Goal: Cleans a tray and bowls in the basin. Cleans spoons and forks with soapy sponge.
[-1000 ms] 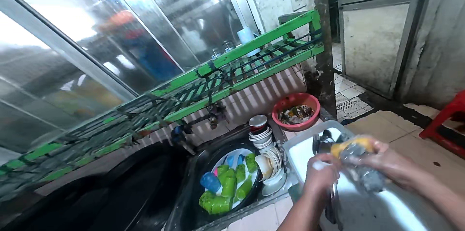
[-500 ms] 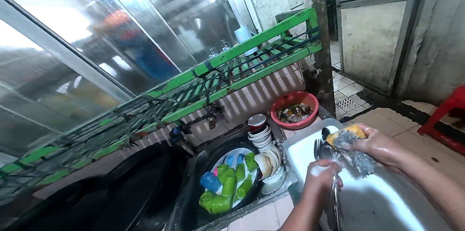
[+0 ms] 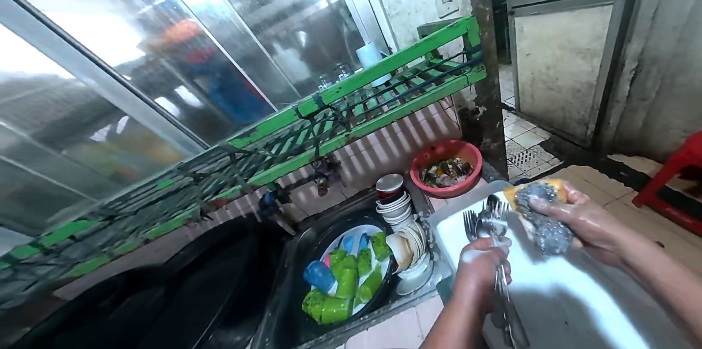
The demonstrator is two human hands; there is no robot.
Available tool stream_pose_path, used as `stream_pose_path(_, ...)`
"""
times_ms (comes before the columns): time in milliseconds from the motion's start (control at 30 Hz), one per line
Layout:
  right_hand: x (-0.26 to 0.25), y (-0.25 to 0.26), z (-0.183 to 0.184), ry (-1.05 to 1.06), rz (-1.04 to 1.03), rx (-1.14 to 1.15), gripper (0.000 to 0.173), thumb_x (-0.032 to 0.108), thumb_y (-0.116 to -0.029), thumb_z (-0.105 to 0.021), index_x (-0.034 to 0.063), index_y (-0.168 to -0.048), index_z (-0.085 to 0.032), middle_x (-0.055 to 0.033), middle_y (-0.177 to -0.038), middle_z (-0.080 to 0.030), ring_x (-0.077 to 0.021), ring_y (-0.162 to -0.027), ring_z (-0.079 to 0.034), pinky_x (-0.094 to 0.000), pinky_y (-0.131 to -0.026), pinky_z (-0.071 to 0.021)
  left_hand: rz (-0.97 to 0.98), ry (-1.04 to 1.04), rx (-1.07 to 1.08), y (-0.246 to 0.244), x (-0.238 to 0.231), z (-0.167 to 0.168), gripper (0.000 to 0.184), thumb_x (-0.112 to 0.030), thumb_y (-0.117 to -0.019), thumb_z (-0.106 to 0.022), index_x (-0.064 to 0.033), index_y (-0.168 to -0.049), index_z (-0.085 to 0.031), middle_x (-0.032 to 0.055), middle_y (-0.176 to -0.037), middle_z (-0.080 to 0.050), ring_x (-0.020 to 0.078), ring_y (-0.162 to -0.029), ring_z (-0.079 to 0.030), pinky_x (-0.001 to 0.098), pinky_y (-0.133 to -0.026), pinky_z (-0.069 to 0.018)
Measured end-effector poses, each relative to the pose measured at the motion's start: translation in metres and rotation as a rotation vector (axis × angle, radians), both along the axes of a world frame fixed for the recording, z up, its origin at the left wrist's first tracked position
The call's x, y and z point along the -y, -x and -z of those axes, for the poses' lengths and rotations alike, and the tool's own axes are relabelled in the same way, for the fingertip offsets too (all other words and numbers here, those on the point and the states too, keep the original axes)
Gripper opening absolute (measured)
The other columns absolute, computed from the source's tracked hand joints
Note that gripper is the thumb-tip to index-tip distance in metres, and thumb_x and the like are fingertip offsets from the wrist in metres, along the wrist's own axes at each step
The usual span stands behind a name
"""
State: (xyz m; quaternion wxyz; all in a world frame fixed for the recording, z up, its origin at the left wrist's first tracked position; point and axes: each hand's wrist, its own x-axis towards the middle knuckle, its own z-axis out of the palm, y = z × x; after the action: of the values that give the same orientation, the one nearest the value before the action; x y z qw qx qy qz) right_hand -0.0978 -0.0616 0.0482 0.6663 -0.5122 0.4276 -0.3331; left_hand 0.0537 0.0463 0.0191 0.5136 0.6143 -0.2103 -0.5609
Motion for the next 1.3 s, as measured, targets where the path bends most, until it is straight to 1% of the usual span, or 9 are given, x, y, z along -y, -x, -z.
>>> stream_pose_path(133, -0.008, -0.005, 0.016, 0.16, -0.305, -0.422, 0.055, 0.019, -0.0921, -0.077, 0.0117, -0.142, -0.054, -0.0175, -0.126, -0.065, -0.028, -0.113, -0.065, -0.0482, -0.099, -0.0525, 0.116, -0.079, 0.196, 0.009, 0.001, -0.008, 0.01, 0.001, -0.1003, -0.055, 0.0005, -0.11, -0.059, 0.0011, -0.07, -0.055, 0.0074, -0.055, -0.053, 0.0221, -0.053, -0.0478)
stream_pose_path(300, 0.012, -0.01, 0.019, 0.468, -0.074, -0.639, 0.052, 0.014, -0.0932, -0.074, 0.0031, -0.141, -0.058, -0.0259, -0.135, -0.061, -0.0439, -0.126, -0.058, -0.0647, -0.106, -0.042, 0.089, -0.107, 0.145, 0.01, 0.0, 0.001, 0.026, -0.004, -0.1017, -0.058, 0.0024, -0.127, -0.059, 0.0032, -0.075, -0.056, 0.0082, -0.054, -0.053, 0.0223, -0.051, -0.0481)
stream_pose_path(433, 0.004, -0.004, -0.002, 0.2, -0.053, -0.456, 0.051, 0.019, -0.0907, -0.08, 0.0103, -0.136, -0.059, -0.0219, -0.117, -0.067, -0.0354, -0.103, -0.067, -0.0574, -0.09, -0.0532, 0.04, -0.084, 0.108, 0.003, -0.001, -0.001, 0.028, -0.005, -0.1024, -0.058, 0.0028, -0.129, -0.058, 0.0047, -0.075, -0.057, 0.0092, -0.053, -0.054, 0.0227, -0.05, -0.0493)
stream_pose_path(500, -0.011, -0.01, -0.001, 0.216, -0.238, -0.553, 0.052, 0.022, -0.0903, -0.08, 0.0115, -0.137, -0.059, -0.0198, -0.122, -0.066, -0.0323, -0.111, -0.065, -0.0536, -0.097, -0.0504, 0.093, -0.092, 0.166, 0.005, 0.0, -0.006, 0.017, -0.004, -0.1025, -0.056, 0.0018, -0.118, -0.06, 0.0029, -0.072, -0.056, 0.0083, -0.052, -0.054, 0.0222, -0.05, -0.0492)
stream_pose_path(733, 0.024, -0.012, 0.014, 0.428, 0.111, -0.532, 0.046, 0.019, -0.0943, -0.075, 0.0041, -0.136, -0.061, -0.0283, -0.122, -0.066, -0.0471, -0.114, -0.063, -0.0698, -0.096, -0.0457, 0.058, -0.073, 0.087, 0.002, -0.003, -0.004, 0.027, -0.007, -0.1029, -0.058, 0.0016, -0.128, -0.059, 0.0049, -0.078, -0.057, 0.0095, -0.053, -0.054, 0.0234, -0.05, -0.05)
stream_pose_path(867, 0.022, -0.004, 0.026, 0.107, -0.029, -0.265, 0.05, 0.029, -0.0994, -0.068, 0.0112, -0.142, -0.049, -0.0203, -0.112, -0.066, -0.0304, -0.094, -0.067, -0.0507, -0.082, -0.0564, 0.172, -0.057, -0.023, -0.007, -0.007, -0.005, 0.033, -0.014, -0.105, -0.057, -0.002, -0.136, -0.054, 0.0049, -0.085, -0.059, 0.011, -0.057, -0.056, 0.0256, -0.053, -0.0526)
stream_pose_path(967, 0.01, -0.013, 0.03, 0.088, -0.236, -0.392, 0.057, 0.031, -0.0959, -0.073, 0.0107, -0.145, -0.051, -0.0209, -0.128, -0.062, -0.0312, -0.114, -0.063, -0.0508, -0.099, -0.0508, 0.302, -0.094, -0.007, -0.005, -0.009, -0.006, 0.036, -0.021, -0.1055, -0.057, -0.004, -0.137, -0.053, 0.0037, -0.085, -0.061, 0.0114, -0.059, -0.057, 0.0275, -0.056, -0.0531)
stream_pose_path(1100, 0.028, 0.002, 0.029, 0.172, 0.031, -0.299, 0.043, 0.023, -0.099, -0.069, 0.006, -0.137, -0.059, -0.0237, -0.118, -0.066, -0.0362, -0.104, -0.065, -0.0583, -0.091, -0.0516, 0.302, -0.104, 0.039, -0.013, -0.016, -0.007, 0.024, -0.023, -0.1077, -0.053, -0.0039, -0.121, -0.059, 0.0029, -0.083, -0.062, 0.0097, -0.058, -0.057, 0.0251, -0.054, -0.052)
stream_pose_path(1300, -0.003, -0.012, 0.021, -0.103, 0.003, -0.139, 0.038, 0.028, -0.1002, -0.067, -0.0027, -0.122, -0.059, -0.015, -0.094, -0.068, -0.0212, -0.081, -0.069, -0.0395, -0.075, -0.0591, 0.211, -0.075, 0.013, -0.008, -0.004, -0.011, 0.02, -0.019, -0.1083, -0.052, -0.0035, -0.12, -0.058, 0.0018, -0.08, -0.057, 0.0073, -0.053, -0.051, 0.021, -0.048, -0.0475)
